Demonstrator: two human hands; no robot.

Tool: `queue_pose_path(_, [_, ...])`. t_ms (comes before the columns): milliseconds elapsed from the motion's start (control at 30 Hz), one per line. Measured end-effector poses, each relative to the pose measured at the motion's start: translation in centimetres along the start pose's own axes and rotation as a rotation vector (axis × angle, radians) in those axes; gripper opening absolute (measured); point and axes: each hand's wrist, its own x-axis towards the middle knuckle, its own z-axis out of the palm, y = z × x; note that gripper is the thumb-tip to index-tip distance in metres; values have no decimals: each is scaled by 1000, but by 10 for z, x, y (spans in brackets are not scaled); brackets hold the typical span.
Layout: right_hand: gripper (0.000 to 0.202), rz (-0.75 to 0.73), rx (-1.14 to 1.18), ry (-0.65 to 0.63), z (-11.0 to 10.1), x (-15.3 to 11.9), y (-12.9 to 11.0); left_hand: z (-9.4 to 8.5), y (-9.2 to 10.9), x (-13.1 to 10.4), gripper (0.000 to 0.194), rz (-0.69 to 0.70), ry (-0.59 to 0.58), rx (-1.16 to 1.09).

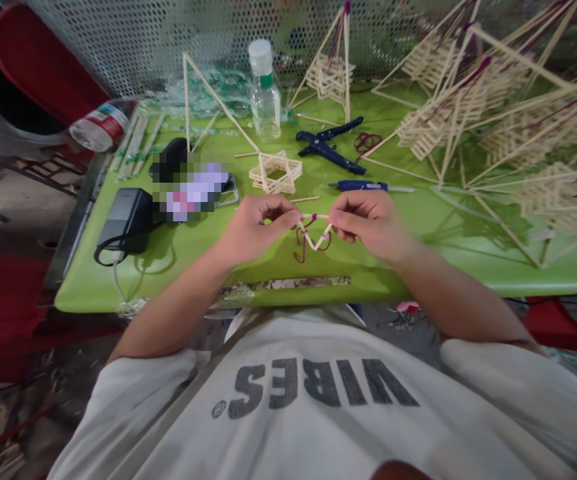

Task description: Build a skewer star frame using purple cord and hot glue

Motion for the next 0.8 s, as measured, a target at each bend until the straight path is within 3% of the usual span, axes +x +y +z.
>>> queue_pose_path(200, [28, 35, -107, 22, -1, 1, 5, 0, 5, 2, 28, -46, 42, 44])
queue_pose_path(400, [26, 27, -233, 76, 2, 1, 4, 4, -5, 2, 29, -79, 53, 20])
queue_pose_path(800, [27, -69, -306, 115, 4, 3, 1, 2, -11, 7, 28, 46, 45, 37])
